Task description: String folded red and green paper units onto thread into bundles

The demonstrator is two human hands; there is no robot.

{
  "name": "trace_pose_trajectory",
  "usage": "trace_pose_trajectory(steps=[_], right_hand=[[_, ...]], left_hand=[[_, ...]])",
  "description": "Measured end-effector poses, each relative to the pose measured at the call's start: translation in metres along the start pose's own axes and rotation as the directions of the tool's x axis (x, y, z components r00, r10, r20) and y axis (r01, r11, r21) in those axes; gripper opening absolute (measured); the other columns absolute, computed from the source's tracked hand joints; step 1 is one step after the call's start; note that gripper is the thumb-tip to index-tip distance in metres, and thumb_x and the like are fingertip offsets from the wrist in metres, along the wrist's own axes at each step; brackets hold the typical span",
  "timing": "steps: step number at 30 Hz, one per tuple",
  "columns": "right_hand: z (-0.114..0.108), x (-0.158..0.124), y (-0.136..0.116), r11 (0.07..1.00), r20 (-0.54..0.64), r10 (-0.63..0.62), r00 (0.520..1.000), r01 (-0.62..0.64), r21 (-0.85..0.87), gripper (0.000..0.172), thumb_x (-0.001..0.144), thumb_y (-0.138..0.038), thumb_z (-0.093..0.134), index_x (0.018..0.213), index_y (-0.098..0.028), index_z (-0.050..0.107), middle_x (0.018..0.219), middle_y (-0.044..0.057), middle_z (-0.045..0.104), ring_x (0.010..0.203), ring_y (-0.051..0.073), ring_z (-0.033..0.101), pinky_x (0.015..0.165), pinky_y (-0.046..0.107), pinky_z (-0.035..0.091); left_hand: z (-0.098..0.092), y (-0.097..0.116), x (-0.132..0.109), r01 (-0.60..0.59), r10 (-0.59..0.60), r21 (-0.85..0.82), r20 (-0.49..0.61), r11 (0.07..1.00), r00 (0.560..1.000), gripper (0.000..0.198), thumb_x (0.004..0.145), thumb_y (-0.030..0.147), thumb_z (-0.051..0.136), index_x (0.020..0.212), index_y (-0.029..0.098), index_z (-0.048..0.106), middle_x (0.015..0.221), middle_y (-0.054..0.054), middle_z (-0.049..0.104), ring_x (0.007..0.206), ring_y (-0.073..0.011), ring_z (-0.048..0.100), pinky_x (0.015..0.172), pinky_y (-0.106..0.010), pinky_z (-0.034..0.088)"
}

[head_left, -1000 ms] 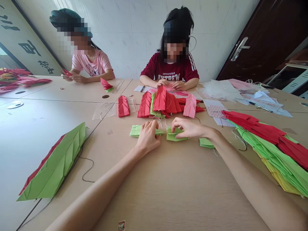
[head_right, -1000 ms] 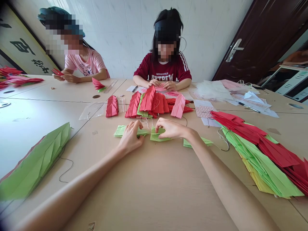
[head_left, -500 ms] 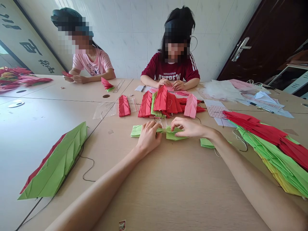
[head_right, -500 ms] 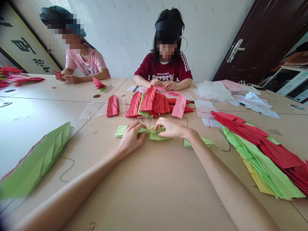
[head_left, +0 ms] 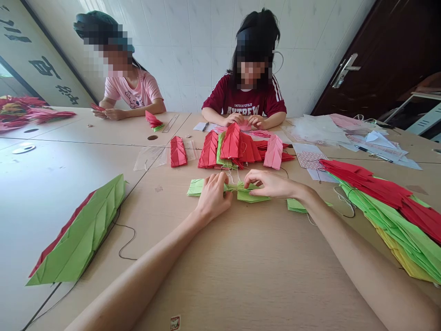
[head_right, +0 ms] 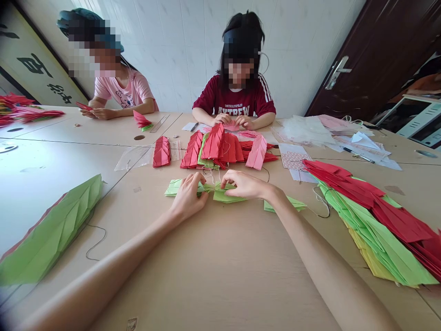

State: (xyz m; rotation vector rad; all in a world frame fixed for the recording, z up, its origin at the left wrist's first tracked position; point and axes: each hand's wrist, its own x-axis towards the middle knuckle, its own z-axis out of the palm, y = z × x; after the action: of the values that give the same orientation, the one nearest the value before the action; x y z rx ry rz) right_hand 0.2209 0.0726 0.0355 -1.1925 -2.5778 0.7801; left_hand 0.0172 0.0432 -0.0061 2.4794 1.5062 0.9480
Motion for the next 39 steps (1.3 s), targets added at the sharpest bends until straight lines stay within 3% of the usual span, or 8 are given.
trace_pose_trajectory(steps=[10, 24, 36, 39], right_hand=[[0.004, 0.002, -0.003, 1.000, -0.064, 0.020, 0.998, -0.021, -0.022, 0.015, 0.075, -0.026, 0.055, 0.088, -0.021, 0.059, 0.097, 0.003, 0.058, 0.087, 0.018, 0.057, 0.072, 0.029, 0.044], [0.019, 0.006, -0.021, 0.989, -0.169, 0.065, 0.983, -0.087, -0.121, 0.018, 0.069, -0.010, 0.055, 0.082, -0.020, 0.059, 0.091, 0.004, 0.053, 0.086, 0.020, 0.057, 0.074, 0.028, 0.041], [0.039, 0.014, -0.032, 0.990, -0.285, 0.123, 0.951, -0.137, -0.030, 0.019, 0.068, -0.005, 0.054, 0.080, -0.019, 0.055, 0.095, 0.004, 0.051, 0.085, 0.018, 0.056, 0.076, 0.029, 0.042], [0.039, 0.014, -0.032, 0.992, -0.262, 0.118, 0.958, -0.122, 0.001, 0.018, 0.068, -0.007, 0.055, 0.082, -0.019, 0.055, 0.096, 0.004, 0.050, 0.088, 0.019, 0.056, 0.078, 0.030, 0.042]], left_hand=[[-0.002, 0.003, 0.001, -0.031, 0.032, -0.027, 0.030, 0.999, 0.999, 0.021, 0.065, 0.012, 0.045, 0.082, 0.021, 0.037, 0.085, -0.003, 0.057, 0.084, -0.0215, 0.050, 0.078, -0.034, 0.038], [-0.002, 0.003, 0.000, -0.065, 0.067, -0.067, 0.028, 0.996, 0.997, 0.021, 0.065, 0.012, 0.045, 0.084, 0.021, 0.040, 0.084, -0.004, 0.057, 0.084, -0.0219, 0.051, 0.076, -0.034, 0.039], [-0.004, 0.003, 0.000, -0.067, 0.074, -0.128, 0.049, 0.990, 0.996, 0.027, 0.058, 0.009, 0.043, 0.082, 0.021, 0.038, 0.087, -0.004, 0.053, 0.084, -0.0220, 0.049, 0.076, -0.034, 0.041], [-0.004, 0.003, 0.000, -0.078, 0.083, -0.133, 0.039, 0.988, 0.996, 0.030, 0.058, 0.008, 0.043, 0.085, 0.021, 0.040, 0.090, -0.005, 0.054, 0.086, -0.0222, 0.049, 0.077, -0.034, 0.041]])
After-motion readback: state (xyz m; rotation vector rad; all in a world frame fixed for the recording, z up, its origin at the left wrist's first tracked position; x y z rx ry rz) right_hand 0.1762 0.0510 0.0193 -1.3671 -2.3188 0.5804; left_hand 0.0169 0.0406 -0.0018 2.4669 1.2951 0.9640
